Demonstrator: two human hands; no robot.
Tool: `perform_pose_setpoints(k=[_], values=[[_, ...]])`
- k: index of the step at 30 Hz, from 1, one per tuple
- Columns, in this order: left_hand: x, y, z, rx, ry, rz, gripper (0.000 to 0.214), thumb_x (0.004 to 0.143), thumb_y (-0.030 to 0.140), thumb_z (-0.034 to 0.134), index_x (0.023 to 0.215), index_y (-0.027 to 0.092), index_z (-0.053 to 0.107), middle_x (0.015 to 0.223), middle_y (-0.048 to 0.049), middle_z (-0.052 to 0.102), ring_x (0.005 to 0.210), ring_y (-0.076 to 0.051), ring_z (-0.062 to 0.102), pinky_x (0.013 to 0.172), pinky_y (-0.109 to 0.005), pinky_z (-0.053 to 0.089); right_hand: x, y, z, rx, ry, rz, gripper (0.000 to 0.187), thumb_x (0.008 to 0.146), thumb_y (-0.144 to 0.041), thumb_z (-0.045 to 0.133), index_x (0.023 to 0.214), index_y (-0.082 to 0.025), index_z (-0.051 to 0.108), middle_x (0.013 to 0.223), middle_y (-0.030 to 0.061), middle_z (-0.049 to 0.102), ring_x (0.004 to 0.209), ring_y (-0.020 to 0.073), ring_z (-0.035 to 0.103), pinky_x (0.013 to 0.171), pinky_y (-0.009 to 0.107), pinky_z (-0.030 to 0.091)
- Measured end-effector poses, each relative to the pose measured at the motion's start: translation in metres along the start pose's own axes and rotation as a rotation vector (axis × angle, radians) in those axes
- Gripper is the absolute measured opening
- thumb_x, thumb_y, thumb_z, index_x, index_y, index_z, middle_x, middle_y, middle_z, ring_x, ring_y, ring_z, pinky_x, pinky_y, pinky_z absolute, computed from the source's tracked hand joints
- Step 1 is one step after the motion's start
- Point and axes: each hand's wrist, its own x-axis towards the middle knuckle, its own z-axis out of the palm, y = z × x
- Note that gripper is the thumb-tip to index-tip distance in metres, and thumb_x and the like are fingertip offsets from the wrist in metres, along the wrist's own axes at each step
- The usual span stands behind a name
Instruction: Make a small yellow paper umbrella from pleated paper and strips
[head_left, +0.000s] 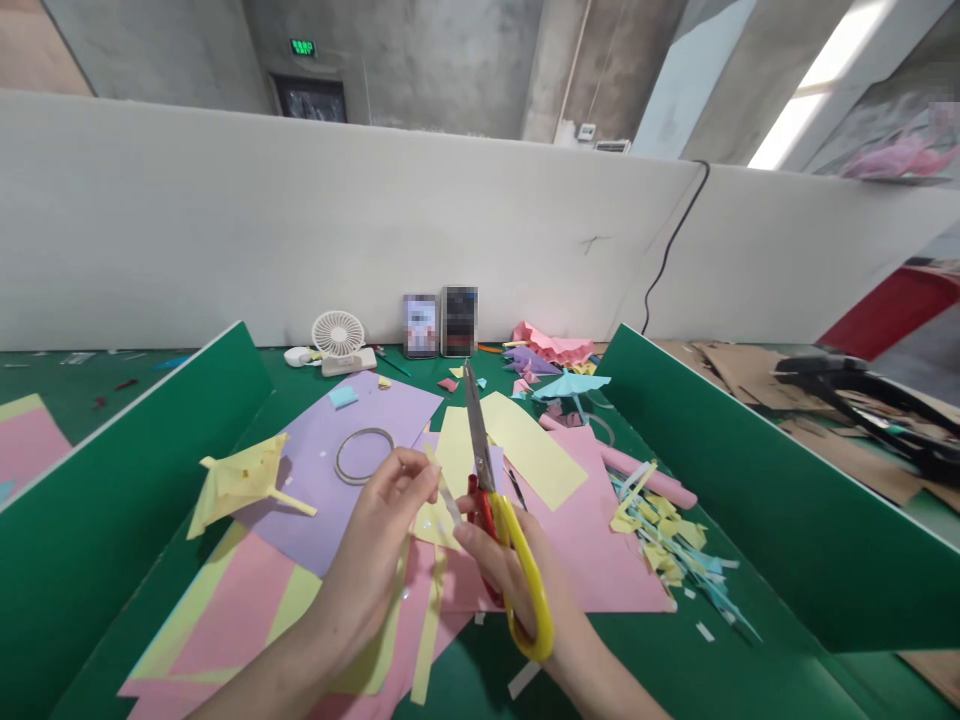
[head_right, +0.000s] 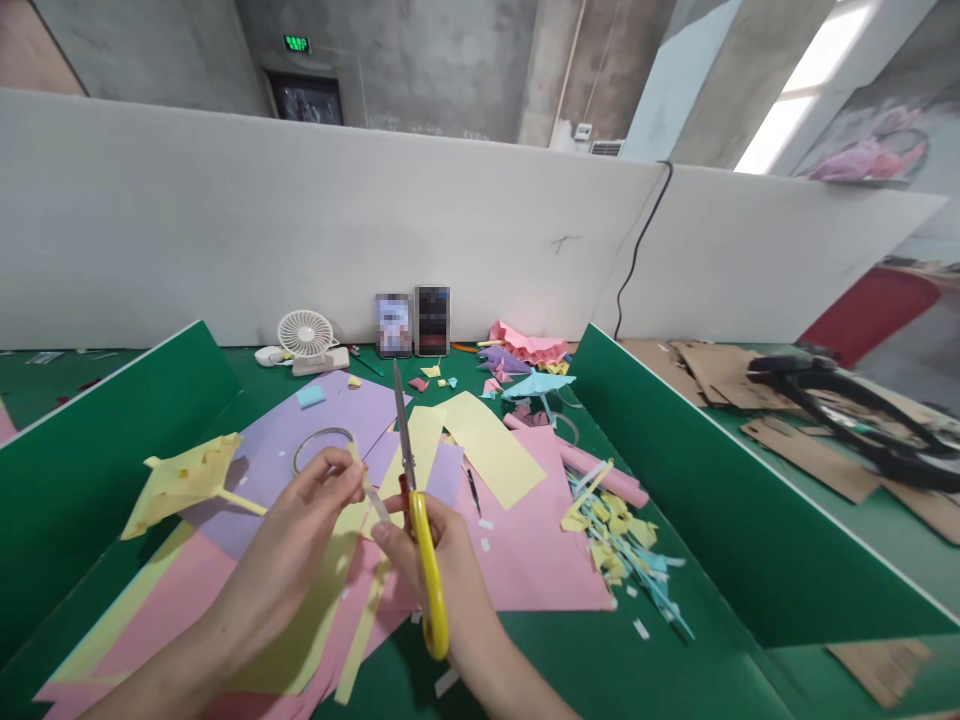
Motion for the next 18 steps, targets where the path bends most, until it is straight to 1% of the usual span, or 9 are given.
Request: perform_pose_setpoints(k=[3,7,10,12,13,15,16,18], values=[[-0.002,0.003,0.002,0.04,-0.017,-0.02,0.025,0.081,0.037,0.048,0.064,0.021,0.04,0.068,0.0047,0.042,0.065,-0.01,0.042,0.055,-0.019,0.034,0.001,-0.002,0.0,-0.028,0.066,-0.022,0.024,0.072,-0.039,0.055,0.067,-0.018,0.045,0.043,-0.0105,0.031,0.037,0.0051,0.028,0.038,0.02,0.023],[-0.004,0.004,0.004,0.066,-0.079,-0.051,0.028,0.083,0.041,0.043,0.063,0.021,0.04,0.065,0.005,0.041,0.057,-0.01,0.039,0.05,-0.019,0.033,0.003,-0.004,-0.006,-0.056,0.077,-0.065,0.029,0.077,-0.039,0.049,0.058,-0.021,0.037,0.037,-0.0101,0.03,0.034,0.0067,0.03,0.04,0.023,0.027],[-0.003,-0.001,0.005,0.058,-0.161,-0.057,0.022,0.08,0.039,0.049,0.068,0.022,0.044,0.067,0.0046,0.043,0.061,-0.01,0.043,0.056,-0.02,0.037,0.002,-0.005,-0.013,-0.07,0.073,-0.093,0.031,0.079,-0.038,0.047,0.055,-0.022,0.036,0.036,-0.0091,0.031,0.033,0.0081,0.033,0.041,0.025,0.029],[-0.001,-0.007,0.006,0.054,-0.224,-0.054,0.016,0.076,0.036,0.056,0.074,0.021,0.048,0.069,0.0037,0.047,0.066,-0.012,0.048,0.06,-0.022,0.039,0.001,-0.005,-0.015,-0.108,0.055,-0.092,0.029,0.078,-0.036,0.05,0.056,-0.022,0.037,0.037,-0.0091,0.032,0.033,0.0081,0.033,0.039,0.024,0.026],[0.0,-0.01,0.006,0.06,-0.26,-0.056,0.016,0.075,0.035,0.057,0.073,0.021,0.049,0.067,0.0037,0.047,0.065,-0.013,0.048,0.06,-0.023,0.038,0.001,-0.006,-0.016,-0.126,0.037,-0.088,0.028,0.077,-0.037,0.051,0.057,-0.022,0.038,0.037,-0.0092,0.032,0.033,0.0078,0.033,0.038,0.024,0.025],[0.003,-0.013,0.005,0.095,-0.299,-0.053,0.018,0.076,0.034,0.055,0.066,0.02,0.049,0.059,0.0049,0.045,0.057,-0.012,0.047,0.056,-0.023,0.037,0.0,-0.006,-0.016,-0.133,-0.001,-0.085,0.029,0.076,-0.039,0.053,0.058,-0.021,0.039,0.037,-0.0093,0.033,0.033,0.0071,0.031,0.037,0.023,0.023],[0.004,-0.013,0.005,0.119,-0.298,-0.048,0.022,0.077,0.034,0.054,0.061,0.02,0.047,0.055,0.0055,0.043,0.054,-0.011,0.044,0.054,-0.023,0.036,0.0,-0.006,-0.015,-0.122,-0.004,-0.093,0.029,0.076,-0.04,0.052,0.058,-0.021,0.039,0.038,-0.0093,0.033,0.033,0.0068,0.031,0.037,0.023,0.023],[0.004,-0.012,0.005,0.155,-0.256,-0.032,0.026,0.077,0.032,0.053,0.056,0.019,0.044,0.053,0.0056,0.041,0.051,-0.01,0.042,0.052,-0.022,0.034,0.0,-0.006,-0.014,-0.089,0.024,-0.117,0.029,0.077,-0.04,0.052,0.058,-0.021,0.039,0.04,-0.0091,0.033,0.035,0.0066,0.03,0.039,0.023,0.024]])
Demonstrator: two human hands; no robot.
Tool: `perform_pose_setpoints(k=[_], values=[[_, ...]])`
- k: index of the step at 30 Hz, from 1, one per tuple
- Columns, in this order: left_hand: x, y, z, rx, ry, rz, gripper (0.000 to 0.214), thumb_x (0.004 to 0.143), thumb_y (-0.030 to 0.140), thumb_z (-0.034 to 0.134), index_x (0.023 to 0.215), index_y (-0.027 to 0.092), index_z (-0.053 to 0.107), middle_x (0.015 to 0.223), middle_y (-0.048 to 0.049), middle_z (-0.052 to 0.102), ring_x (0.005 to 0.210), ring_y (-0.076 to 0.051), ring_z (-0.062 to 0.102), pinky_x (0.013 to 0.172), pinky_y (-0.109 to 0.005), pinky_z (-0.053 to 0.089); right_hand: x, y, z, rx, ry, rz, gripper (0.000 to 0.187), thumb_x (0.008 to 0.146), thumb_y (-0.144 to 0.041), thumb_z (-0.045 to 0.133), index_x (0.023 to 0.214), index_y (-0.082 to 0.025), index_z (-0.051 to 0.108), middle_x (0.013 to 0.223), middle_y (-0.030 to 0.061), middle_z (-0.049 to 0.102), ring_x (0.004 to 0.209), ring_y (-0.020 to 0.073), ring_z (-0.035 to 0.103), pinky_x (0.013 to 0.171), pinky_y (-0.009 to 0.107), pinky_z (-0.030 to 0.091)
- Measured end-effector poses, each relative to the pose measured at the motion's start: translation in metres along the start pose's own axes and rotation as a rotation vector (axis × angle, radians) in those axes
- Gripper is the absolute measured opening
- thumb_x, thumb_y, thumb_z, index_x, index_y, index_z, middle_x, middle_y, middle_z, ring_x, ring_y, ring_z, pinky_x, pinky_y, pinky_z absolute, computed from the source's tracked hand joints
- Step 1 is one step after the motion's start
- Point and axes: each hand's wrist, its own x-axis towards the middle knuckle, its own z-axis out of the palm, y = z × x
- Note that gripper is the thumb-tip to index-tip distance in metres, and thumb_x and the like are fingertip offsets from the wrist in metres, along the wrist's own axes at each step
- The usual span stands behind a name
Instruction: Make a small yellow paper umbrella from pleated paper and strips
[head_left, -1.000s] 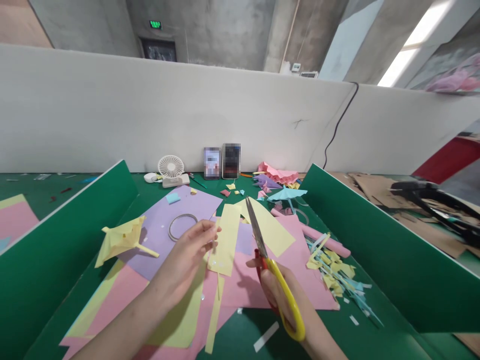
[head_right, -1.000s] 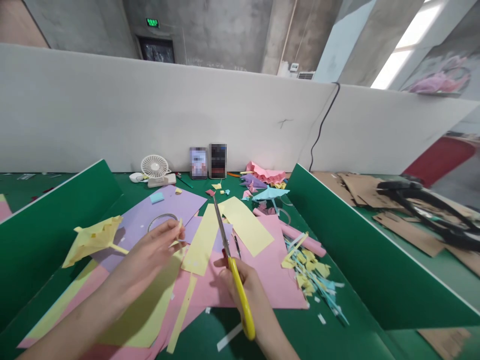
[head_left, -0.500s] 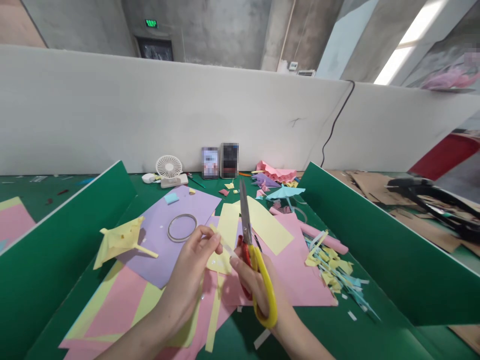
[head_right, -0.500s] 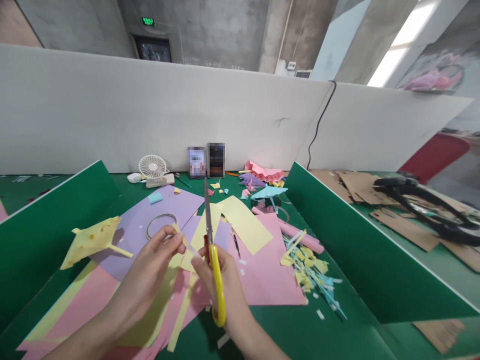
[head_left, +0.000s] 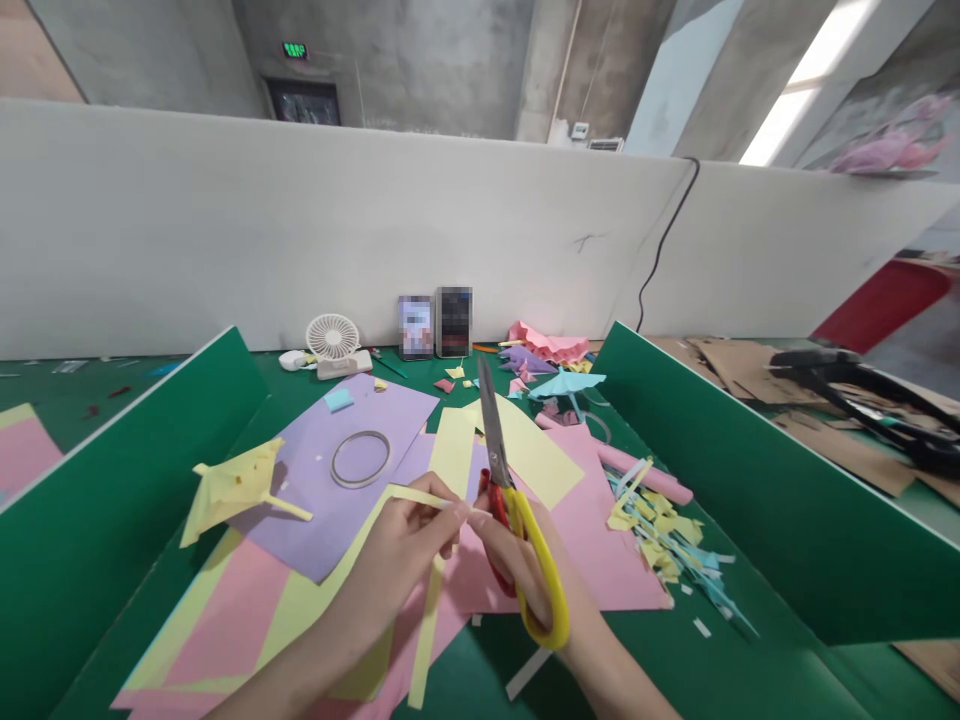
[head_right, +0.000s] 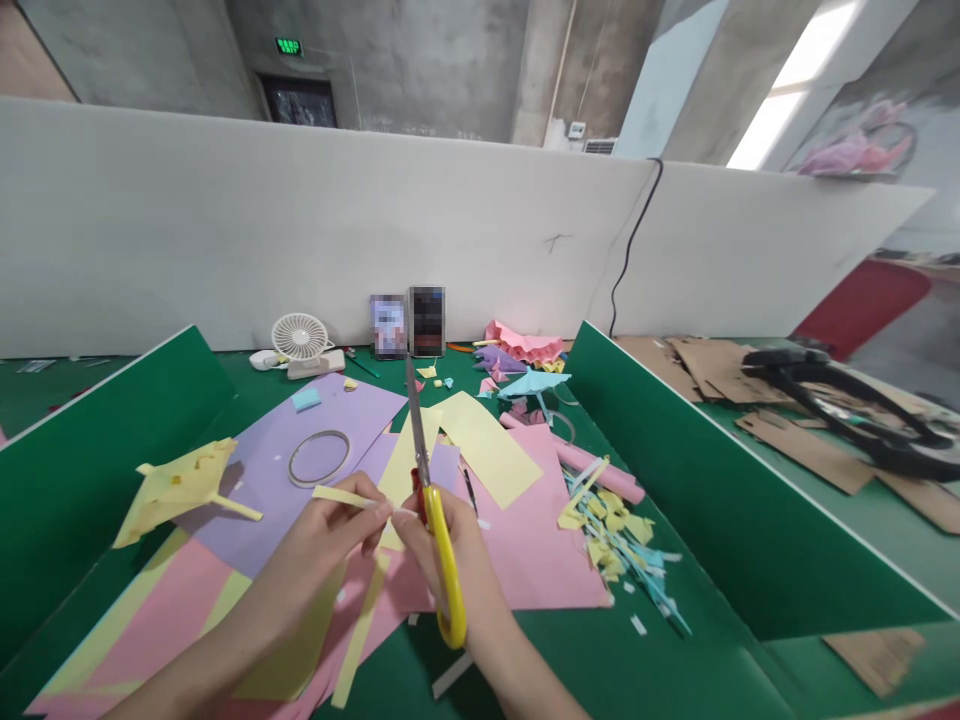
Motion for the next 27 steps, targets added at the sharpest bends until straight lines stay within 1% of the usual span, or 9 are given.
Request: perform_pose_setpoints(k=[3,8,11,14,16,20,23,25,27], values=[[-0.004,0.004,0.001,-0.018,0.034,0.012,0.026,0.077,0.031,0.053,0.056,0.019,0.044,0.054,0.0053,0.042,0.051,-0.009,0.041,0.049,-0.021,0.032,0.001,0.0,0.001,0.034,0.06,-0.026,0.028,0.077,-0.039,0.051,0.059,-0.02,0.04,0.043,-0.0085,0.033,0.039,0.0071,0.03,0.042,0.023,0.026],[-0.009,0.005,0.002,-0.02,-0.028,0.022,0.023,0.08,0.033,0.051,0.06,0.02,0.047,0.057,0.005,0.043,0.05,-0.009,0.039,0.048,-0.021,0.031,0.001,0.002,-0.001,-0.004,0.01,-0.045,0.03,0.077,-0.045,0.052,0.064,-0.019,0.044,0.045,-0.0087,0.033,0.039,0.007,0.03,0.041,0.022,0.025],[-0.008,0.006,-0.002,0.052,0.042,0.078,0.023,0.081,0.031,0.049,0.06,0.021,0.046,0.058,0.0049,0.041,0.054,-0.01,0.04,0.051,-0.021,0.032,0.001,0.005,-0.003,-0.007,0.022,-0.055,0.033,0.078,-0.049,0.048,0.067,-0.018,0.044,0.046,-0.0088,0.031,0.039,0.0066,0.029,0.042,0.022,0.026],[-0.007,0.012,-0.009,0.14,0.164,0.185,0.024,0.082,0.03,0.048,0.06,0.022,0.046,0.058,0.005,0.04,0.056,-0.01,0.04,0.053,-0.021,0.033,0.002,0.011,-0.004,0.031,0.034,-0.074,0.045,0.074,-0.063,0.044,0.072,-0.017,0.047,0.049,-0.0084,0.032,0.039,0.0058,0.028,0.041,0.022,0.027],[-0.006,0.017,-0.014,0.193,0.234,0.24,0.025,0.083,0.03,0.047,0.059,0.022,0.045,0.055,0.0051,0.04,0.055,-0.011,0.04,0.054,-0.022,0.034,0.001,0.014,-0.004,0.067,-0.01,-0.08,0.056,0.065,-0.072,0.046,0.078,-0.017,0.049,0.052,-0.0076,0.034,0.041,0.0059,0.029,0.042,0.021,0.028],[-0.009,0.025,-0.023,0.25,0.333,0.3,0.029,0.084,0.03,0.045,0.057,0.022,0.045,0.053,0.0051,0.044,0.055,-0.011,0.044,0.058,-0.022,0.036,-0.009,0.015,-0.002,0.104,-0.182,-0.029,0.073,0.047,-0.079,0.052,0.086,-0.017,0.05,0.057,-0.0068,0.034,0.048,0.008,0.031,0.046,0.021,0.03],[-0.01,0.027,-0.028,0.27,0.404,0.359,0.027,0.085,0.028,0.044,0.058,0.022,0.046,0.054,0.0057,0.047,0.054,-0.01,0.044,0.058,-0.022,0.037,-0.017,0.011,-0.001,0.099,-0.272,0.05,0.075,0.048,-0.074,0.059,0.099,-0.019,0.051,0.062,-0.0048,0.038,0.051,0.0097,0.036,0.048,0.022,0.033],[-0.01,0.028,-0.029,0.278,0.428,0.39,0.026,0.085,0.027,0.043,0.06,0.023,0.046,0.054,0.0061,0.048,0.054,-0.01,0.044,0.057,-0.022,0.037,-0.021,0.008,0.0,0.097,-0.305,0.087,0.075,0.05,-0.065,0.067,0.109,-0.022,0.048,0.071,-0.0022,0.044,0.054,0.0114,0.042,0.051,0.023,0.037],[-0.01,0.029,-0.03,0.287,0.437,0.402,0.025,0.085,0.027,0.044,0.06,0.023,0.046,0.054,0.0062,0.049,0.055,-0.01,0.045,0.057,-0.021,0.037,-0.022,0.005,0.003,0.108,-0.328,0.113,0.077,0.047,-0.056,0.074,0.112,-0.023,0.046,0.077,-0.0009,0.047,0.058,0.012,0.045,0.052,0.022,0.037]])
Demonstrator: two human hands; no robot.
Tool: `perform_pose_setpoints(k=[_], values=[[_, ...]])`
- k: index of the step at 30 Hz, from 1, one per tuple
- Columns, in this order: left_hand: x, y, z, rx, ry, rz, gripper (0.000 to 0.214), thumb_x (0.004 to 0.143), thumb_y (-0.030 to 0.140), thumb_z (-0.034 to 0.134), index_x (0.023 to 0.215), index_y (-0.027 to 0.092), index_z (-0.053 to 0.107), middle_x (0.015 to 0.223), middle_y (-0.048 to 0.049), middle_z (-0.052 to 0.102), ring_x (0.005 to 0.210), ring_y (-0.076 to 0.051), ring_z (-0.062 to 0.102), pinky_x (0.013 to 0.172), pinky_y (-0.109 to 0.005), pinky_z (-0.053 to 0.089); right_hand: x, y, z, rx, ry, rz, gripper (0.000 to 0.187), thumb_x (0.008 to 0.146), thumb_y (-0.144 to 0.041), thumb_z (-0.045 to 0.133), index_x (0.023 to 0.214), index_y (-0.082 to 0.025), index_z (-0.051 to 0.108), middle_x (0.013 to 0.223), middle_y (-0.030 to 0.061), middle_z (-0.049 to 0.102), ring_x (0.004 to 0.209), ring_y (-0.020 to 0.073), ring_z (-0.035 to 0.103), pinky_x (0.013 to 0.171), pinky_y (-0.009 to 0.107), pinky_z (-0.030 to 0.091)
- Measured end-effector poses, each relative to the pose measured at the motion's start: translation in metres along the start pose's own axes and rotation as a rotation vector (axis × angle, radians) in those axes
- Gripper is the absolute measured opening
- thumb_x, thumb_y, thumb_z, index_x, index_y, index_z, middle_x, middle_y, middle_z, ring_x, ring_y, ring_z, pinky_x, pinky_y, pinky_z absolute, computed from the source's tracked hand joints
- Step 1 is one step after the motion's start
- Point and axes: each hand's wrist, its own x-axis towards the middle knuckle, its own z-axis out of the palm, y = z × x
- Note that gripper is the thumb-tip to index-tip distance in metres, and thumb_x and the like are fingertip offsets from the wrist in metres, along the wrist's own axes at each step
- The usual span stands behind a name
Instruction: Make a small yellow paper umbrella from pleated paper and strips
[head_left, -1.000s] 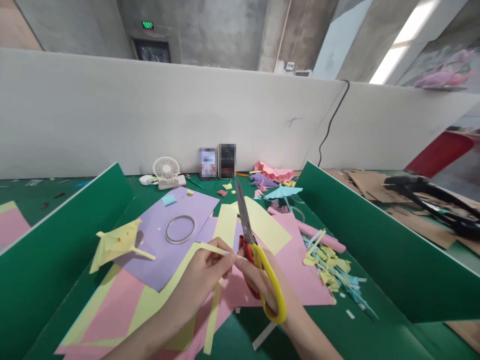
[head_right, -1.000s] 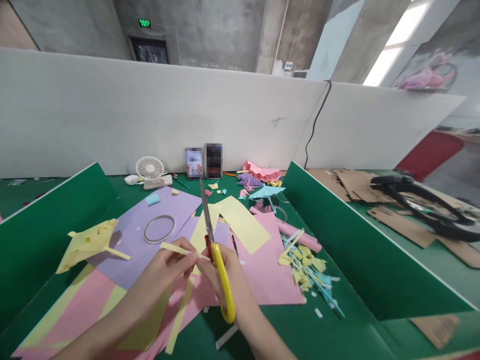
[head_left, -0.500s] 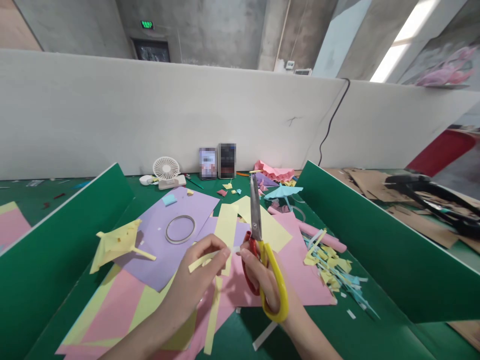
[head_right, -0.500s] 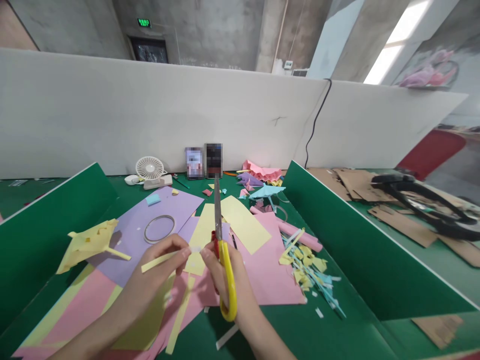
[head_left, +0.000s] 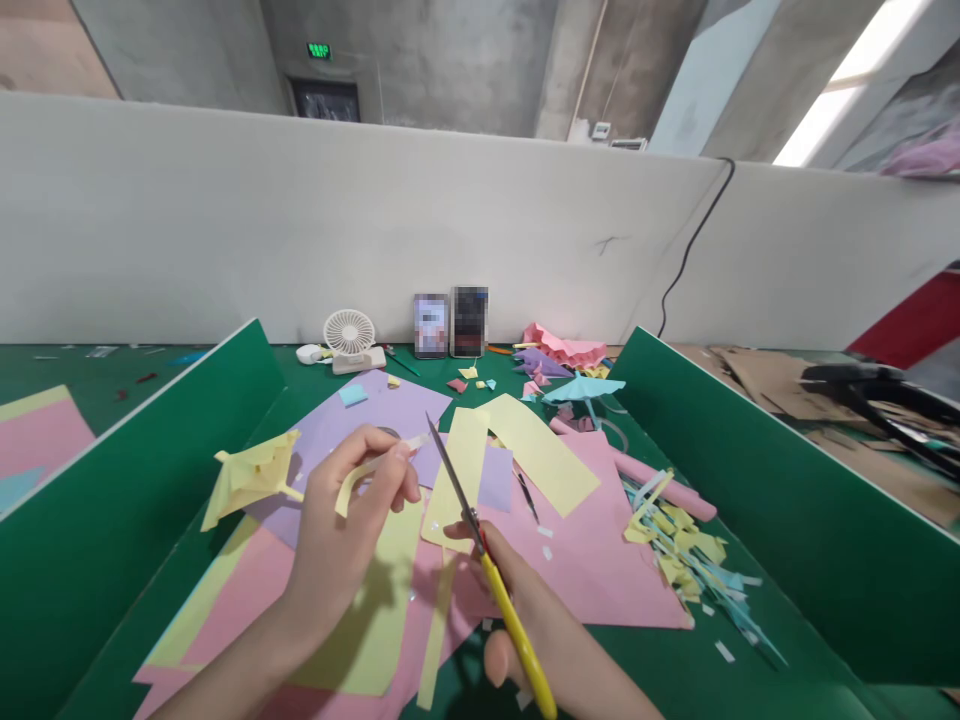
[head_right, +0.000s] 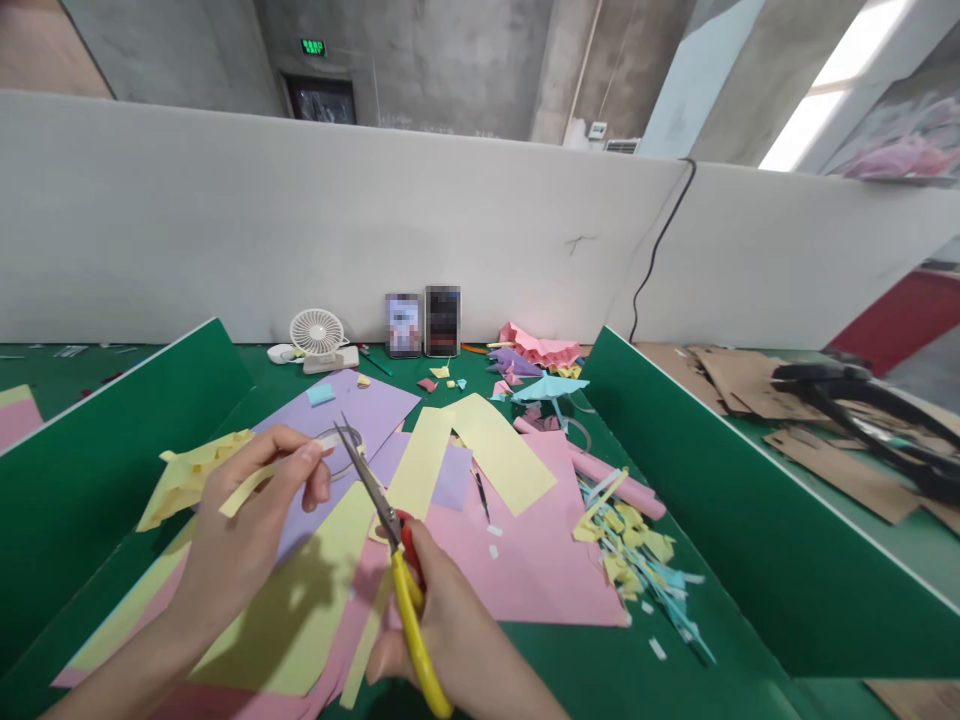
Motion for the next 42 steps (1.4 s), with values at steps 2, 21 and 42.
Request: perform_pose_setpoints(k=[2,21,42], values=[[0.0,0.0,0.001,0.001,-0.009,-0.002,0.025,0.085,0.028,0.044,0.06,0.023,0.047,0.054,0.0061,0.049,0.056,-0.01,0.045,0.057,-0.021,0.037,0.002,-0.002,0.004,0.033,-0.029,0.048,0.081,0.043,-0.049,0.079,0.11,-0.021,0.044,0.075,-0.002,0.046,0.056,0.0103,0.043,0.049,0.02,0.034],[-0.003,-0.004,0.004,-0.007,-0.101,-0.074,0.027,0.082,0.028,0.049,0.056,0.021,0.048,0.052,0.0057,0.053,0.055,-0.01,0.047,0.055,-0.023,0.035,0.014,0.022,0.009,0.237,-0.02,0.041,0.051,0.054,-0.031,0.076,0.093,-0.018,0.046,0.048,-0.0109,0.035,0.042,0.0062,0.034,0.042,0.019,0.02],[-0.006,-0.004,0.015,-0.097,-0.112,-0.166,0.03,0.083,0.034,0.048,0.056,0.021,0.048,0.053,0.0061,0.048,0.055,-0.009,0.045,0.057,-0.02,0.036,0.015,0.034,0.001,0.099,0.135,-0.091,0.068,0.046,-0.073,0.061,0.082,-0.016,0.05,0.046,-0.0096,0.033,0.044,0.0067,0.027,0.043,0.02,0.02]])
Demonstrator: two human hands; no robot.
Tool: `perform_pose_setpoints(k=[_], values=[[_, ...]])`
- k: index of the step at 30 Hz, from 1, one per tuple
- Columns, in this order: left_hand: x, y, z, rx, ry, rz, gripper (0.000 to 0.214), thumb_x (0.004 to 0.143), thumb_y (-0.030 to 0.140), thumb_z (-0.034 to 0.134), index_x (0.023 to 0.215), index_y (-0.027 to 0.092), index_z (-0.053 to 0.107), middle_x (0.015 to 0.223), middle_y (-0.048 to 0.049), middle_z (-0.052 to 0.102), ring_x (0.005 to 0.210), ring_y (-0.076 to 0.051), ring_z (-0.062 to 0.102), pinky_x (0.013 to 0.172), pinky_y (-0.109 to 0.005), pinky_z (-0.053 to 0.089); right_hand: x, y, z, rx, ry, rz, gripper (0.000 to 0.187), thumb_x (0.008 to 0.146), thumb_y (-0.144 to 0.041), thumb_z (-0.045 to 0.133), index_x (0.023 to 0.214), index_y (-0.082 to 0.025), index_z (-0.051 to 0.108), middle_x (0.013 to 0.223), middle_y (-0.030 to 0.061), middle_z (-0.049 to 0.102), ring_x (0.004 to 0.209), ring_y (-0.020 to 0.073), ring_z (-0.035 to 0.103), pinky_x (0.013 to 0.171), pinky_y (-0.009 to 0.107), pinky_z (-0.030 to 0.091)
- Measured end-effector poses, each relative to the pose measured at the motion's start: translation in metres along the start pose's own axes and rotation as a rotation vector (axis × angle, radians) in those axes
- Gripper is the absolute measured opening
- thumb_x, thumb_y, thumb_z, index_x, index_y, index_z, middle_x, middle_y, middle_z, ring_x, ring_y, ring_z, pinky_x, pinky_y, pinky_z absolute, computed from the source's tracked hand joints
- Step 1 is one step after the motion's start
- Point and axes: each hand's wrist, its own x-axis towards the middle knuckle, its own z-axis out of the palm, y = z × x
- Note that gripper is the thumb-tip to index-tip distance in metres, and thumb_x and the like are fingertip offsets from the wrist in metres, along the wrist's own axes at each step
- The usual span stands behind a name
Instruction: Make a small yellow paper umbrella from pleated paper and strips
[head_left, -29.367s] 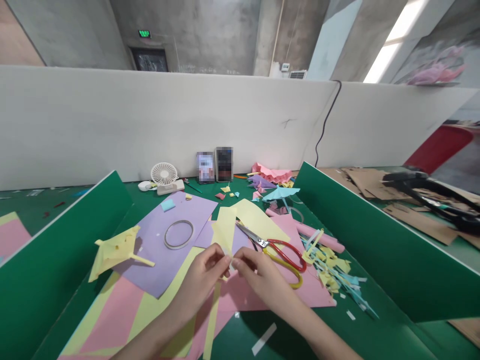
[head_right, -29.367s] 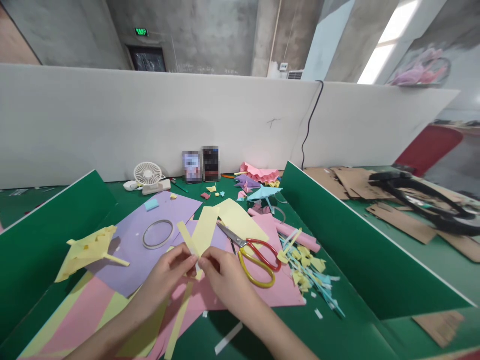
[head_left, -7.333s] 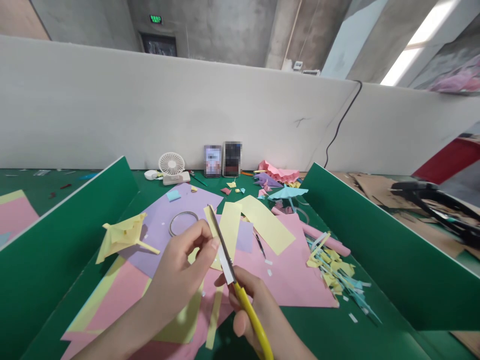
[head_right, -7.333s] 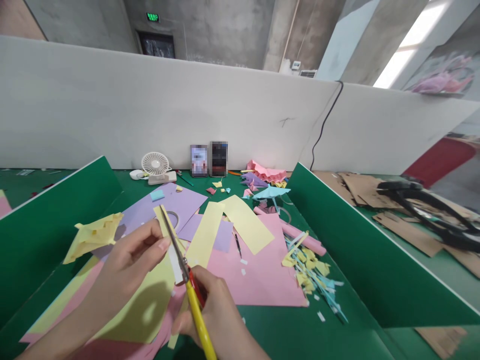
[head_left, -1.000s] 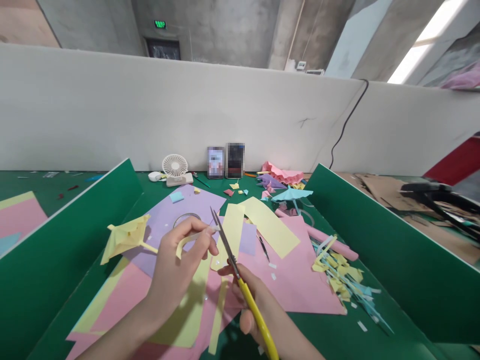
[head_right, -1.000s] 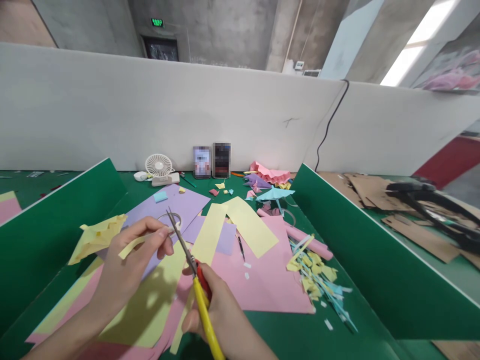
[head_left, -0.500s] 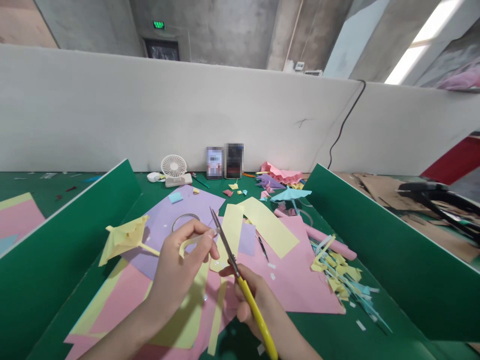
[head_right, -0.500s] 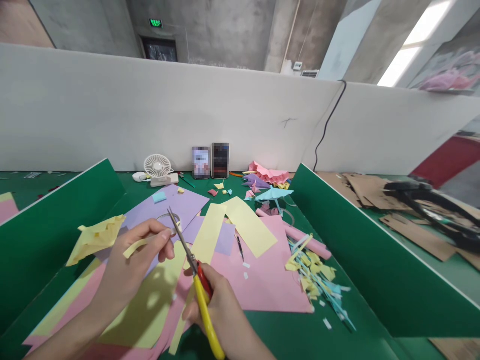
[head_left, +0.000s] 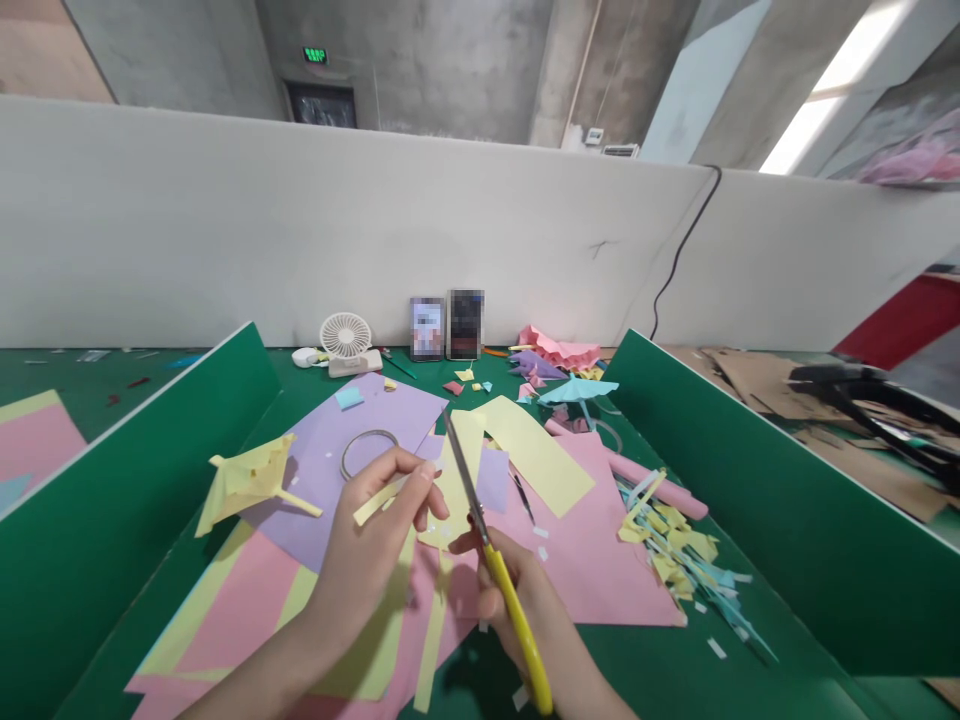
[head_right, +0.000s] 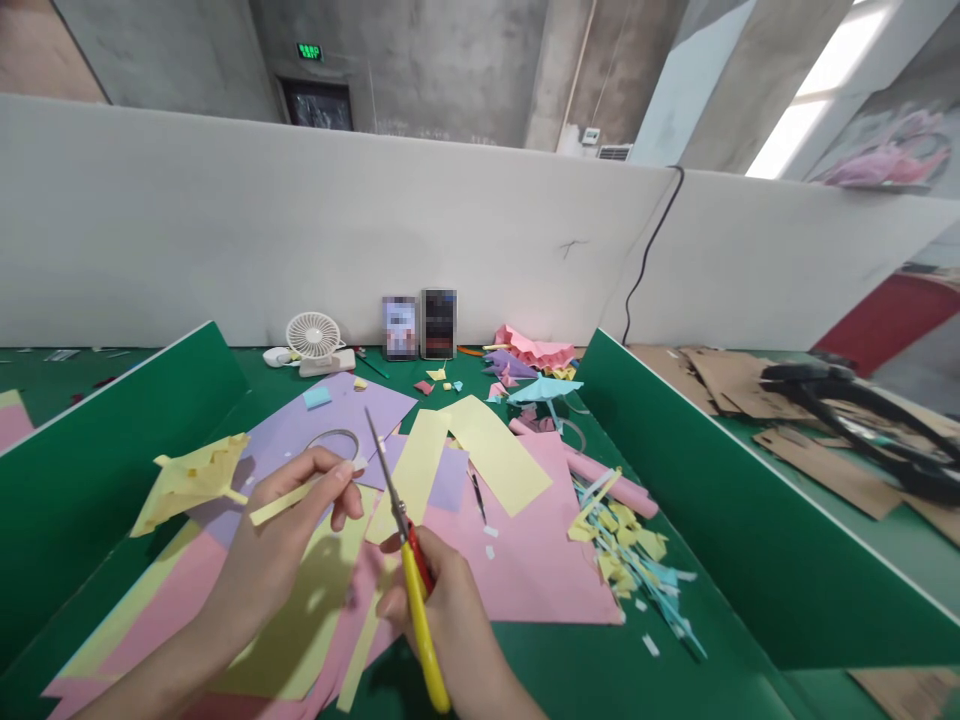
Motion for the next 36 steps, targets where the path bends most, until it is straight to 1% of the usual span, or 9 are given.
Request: perform_pose_setpoints(k=[3,6,8,10,15,19,22,28,36], values=[[-0.002,-0.003,0.004,-0.045,-0.019,-0.027,0.031,0.083,0.036,0.047,0.056,0.021,0.046,0.056,0.0058,0.044,0.059,-0.009,0.045,0.06,-0.02,0.035,0.0,-0.011,-0.002,-0.096,0.101,-0.02,0.067,0.055,-0.076,0.05,0.082,-0.015,0.053,0.047,-0.0098,0.028,0.042,0.0059,0.023,0.041,0.02,0.02],[-0.007,-0.008,0.011,-0.147,-0.08,-0.148,0.031,0.082,0.038,0.048,0.058,0.02,0.04,0.058,0.006,0.039,0.057,-0.009,0.04,0.055,-0.02,0.033,-0.002,-0.024,-0.004,-0.156,0.218,-0.022,0.051,0.07,-0.063,0.05,0.086,-0.015,0.055,0.047,-0.01,0.026,0.041,0.0057,0.022,0.039,0.019,0.02],[-0.011,-0.011,0.017,-0.194,-0.122,-0.206,0.032,0.081,0.039,0.049,0.058,0.02,0.038,0.058,0.0062,0.037,0.054,-0.009,0.037,0.052,-0.02,0.032,-0.002,-0.03,-0.005,-0.173,0.279,-0.044,0.042,0.073,-0.055,0.052,0.088,-0.015,0.055,0.047,-0.0098,0.027,0.041,0.006,0.024,0.039,0.019,0.02],[-0.014,-0.014,0.02,-0.205,-0.144,-0.224,0.032,0.081,0.039,0.05,0.058,0.02,0.039,0.057,0.0063,0.037,0.053,-0.009,0.036,0.051,-0.019,0.031,-0.001,-0.034,-0.006,-0.182,0.289,-0.045,0.04,0.073,-0.053,0.052,0.087,-0.015,0.055,0.047,-0.0096,0.029,0.04,0.0062,0.026,0.039,0.019,0.02],[-0.012,-0.012,0.017,-0.139,-0.109,-0.146,0.028,0.083,0.038,0.048,0.061,0.021,0.045,0.058,0.0061,0.043,0.053,-0.009,0.041,0.051,-0.019,0.033,-0.002,-0.028,-0.007,-0.138,0.118,-0.043,0.06,0.062,-0.071,0.05,0.083,-0.015,0.052,0.05,-0.0091,0.03,0.042,0.0058,0.024,0.041,0.02,0.023],[-0.007,-0.006,0.005,-0.01,-0.016,0.03,0.027,0.084,0.033,0.047,0.059,0.021,0.047,0.057,0.0052,0.048,0.057,-0.01,0.045,0.058,-0.021,0.035,-0.009,-0.023,-0.003,-0.128,-0.087,-0.062,0.074,0.056,-0.079,0.046,0.096,-0.017,0.051,0.062,-0.0027,0.043,0.053,0.0101,0.038,0.051,0.023,0.034],[-0.005,-0.002,-0.002,0.059,0.026,0.111,0.026,0.085,0.031,0.045,0.061,0.022,0.048,0.057,0.0049,0.051,0.057,-0.011,0.046,0.059,-0.023,0.035,-0.013,-0.024,0.001,-0.124,-0.186,-0.004,0.08,0.051,-0.079,0.051,0.103,-0.018,0.048,0.065,-0.0026,0.041,0.059,0.0126,0.04,0.055,0.025,0.035],[-0.004,0.0,-0.005,0.122,0.047,0.149,0.025,0.085,0.029,0.045,0.062,0.022,0.05,0.057,0.0048,0.053,0.055,-0.011,0.046,0.059,-0.025,0.035,-0.01,-0.025,0.009,-0.049,-0.209,0.06,0.083,0.045,-0.08,0.053,0.102,-0.019,0.042,0.065,-0.0043,0.035,0.059,0.0122,0.034,0.053,0.024,0.031],[-0.005,-0.001,-0.004,0.138,0.054,0.142,0.026,0.085,0.028,0.045,0.061,0.022,0.051,0.057,0.0054,0.054,0.058,-0.011,0.047,0.061,-0.024,0.035,-0.007,-0.023,0.013,0.028,-0.184,0.07,0.079,0.041,-0.077,0.058,0.092,-0.02,0.041,0.072,-0.001,0.042,0.065,0.0134,0.038,0.053,0.023,0.031]])
